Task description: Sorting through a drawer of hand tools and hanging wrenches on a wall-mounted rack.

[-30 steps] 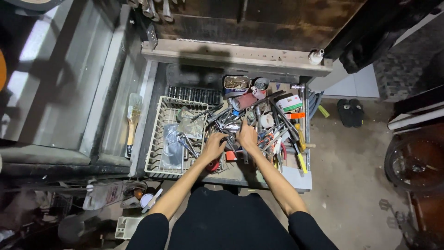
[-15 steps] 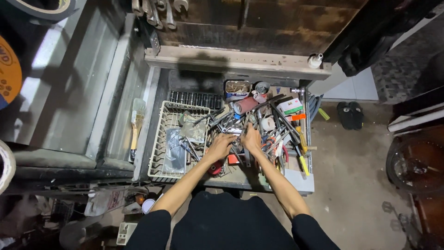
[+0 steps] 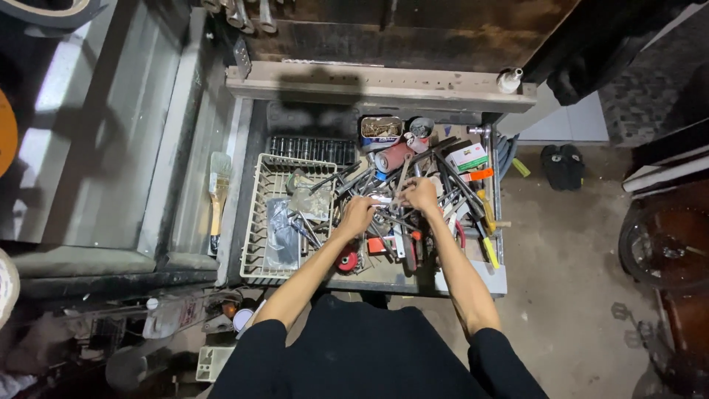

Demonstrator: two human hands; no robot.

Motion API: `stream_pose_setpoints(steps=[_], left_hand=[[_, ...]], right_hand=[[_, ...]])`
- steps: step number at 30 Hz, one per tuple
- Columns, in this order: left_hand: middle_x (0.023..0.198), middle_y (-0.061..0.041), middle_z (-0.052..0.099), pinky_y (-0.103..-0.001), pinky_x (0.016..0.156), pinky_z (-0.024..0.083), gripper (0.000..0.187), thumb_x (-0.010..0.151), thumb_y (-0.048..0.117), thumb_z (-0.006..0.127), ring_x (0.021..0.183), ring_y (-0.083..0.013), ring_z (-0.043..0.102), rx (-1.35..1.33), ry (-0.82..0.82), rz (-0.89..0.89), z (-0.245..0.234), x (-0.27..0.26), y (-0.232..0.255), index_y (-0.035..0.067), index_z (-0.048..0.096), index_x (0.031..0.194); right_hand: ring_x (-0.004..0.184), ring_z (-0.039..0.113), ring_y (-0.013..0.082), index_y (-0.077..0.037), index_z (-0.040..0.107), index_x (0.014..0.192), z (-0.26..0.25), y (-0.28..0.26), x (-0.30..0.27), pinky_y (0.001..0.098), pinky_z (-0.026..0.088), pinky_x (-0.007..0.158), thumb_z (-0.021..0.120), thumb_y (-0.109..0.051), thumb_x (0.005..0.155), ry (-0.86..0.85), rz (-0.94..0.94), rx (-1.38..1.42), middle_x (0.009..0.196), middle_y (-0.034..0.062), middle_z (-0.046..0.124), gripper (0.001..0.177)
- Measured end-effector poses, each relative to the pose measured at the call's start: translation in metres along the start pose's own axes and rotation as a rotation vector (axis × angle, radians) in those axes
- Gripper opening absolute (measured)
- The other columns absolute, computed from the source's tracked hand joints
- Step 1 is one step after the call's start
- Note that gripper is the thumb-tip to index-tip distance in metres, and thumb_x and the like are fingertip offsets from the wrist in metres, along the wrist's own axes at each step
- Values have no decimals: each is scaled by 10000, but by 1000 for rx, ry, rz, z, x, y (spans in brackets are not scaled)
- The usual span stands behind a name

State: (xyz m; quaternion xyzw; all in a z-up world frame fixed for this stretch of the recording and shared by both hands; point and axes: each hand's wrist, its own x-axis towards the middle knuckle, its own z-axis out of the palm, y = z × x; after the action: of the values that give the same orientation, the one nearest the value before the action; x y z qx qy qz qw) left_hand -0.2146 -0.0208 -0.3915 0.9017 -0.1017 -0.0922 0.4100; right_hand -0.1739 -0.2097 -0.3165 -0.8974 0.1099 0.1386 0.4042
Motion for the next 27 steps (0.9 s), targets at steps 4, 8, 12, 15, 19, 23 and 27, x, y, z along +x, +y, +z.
stream_pose_setpoints(steps=[4, 8, 12, 15, 19, 23, 27], left_hand=[[1155, -79, 762, -404, 969, 532, 237, 1005, 170, 632, 1078, -324, 672, -85, 24, 7, 8, 31, -10, 151, 768, 1198], [1050, -123, 779, -428, 888, 573, 189, 952, 182, 697, 1025, -356, 719, -251, 61, -14, -7, 42, 9, 178, 802, 1109], [983, -156, 788, -419, 839, 579, 184, 933, 159, 752, 937, -360, 745, -390, 96, -16, -41, 53, 28, 129, 807, 1107], [901, -95, 795, -357, 817, 584, 205, 862, 208, 820, 882, -258, 759, -414, 135, -83, -54, 56, 26, 187, 815, 1066], [921, -123, 788, -364, 816, 553, 276, 798, 245, 846, 847, -182, 690, -465, 145, -153, -81, 45, 32, 145, 807, 1052], [877, -120, 788, -347, 819, 577, 280, 762, 222, 888, 872, -223, 749, -487, 159, -172, -101, 39, 18, 127, 812, 1014], [896, -123, 785, -307, 788, 591, 264, 753, 190, 886, 886, -193, 749, -538, 168, -179, -113, 33, -1, 113, 810, 993]], right_hand=[[989, 729, 416, 8, 728, 1153, -32, -19, -14, 502, 616, 838, 691, 5, 798, -111, 48, 221, 1017, 272, 751, 357], [904, 744, 333, 67, 645, 1221, -24, 0, -11, 445, 630, 826, 799, 20, 811, -248, 24, 547, 973, 244, 739, 440], [810, 736, 197, -17, 695, 1192, -21, -22, -22, 357, 651, 793, 801, 19, 806, -297, -34, 565, 899, 148, 760, 403], [748, 731, 154, -34, 713, 1165, -31, -60, -45, 297, 653, 735, 824, -9, 784, -304, -89, 579, 863, 101, 762, 398], [750, 725, 164, -20, 733, 1092, -26, -74, -49, 299, 638, 709, 827, -1, 764, -301, -171, 545, 822, 128, 756, 342], [702, 694, 143, 9, 746, 1062, -17, -84, -45, 273, 617, 656, 824, -24, 803, -291, -235, 478, 830, 130, 758, 273], [624, 674, 102, -31, 773, 1061, -8, -93, -41, 202, 580, 551, 809, -88, 846, -246, -263, 451, 815, 104, 763, 225]])
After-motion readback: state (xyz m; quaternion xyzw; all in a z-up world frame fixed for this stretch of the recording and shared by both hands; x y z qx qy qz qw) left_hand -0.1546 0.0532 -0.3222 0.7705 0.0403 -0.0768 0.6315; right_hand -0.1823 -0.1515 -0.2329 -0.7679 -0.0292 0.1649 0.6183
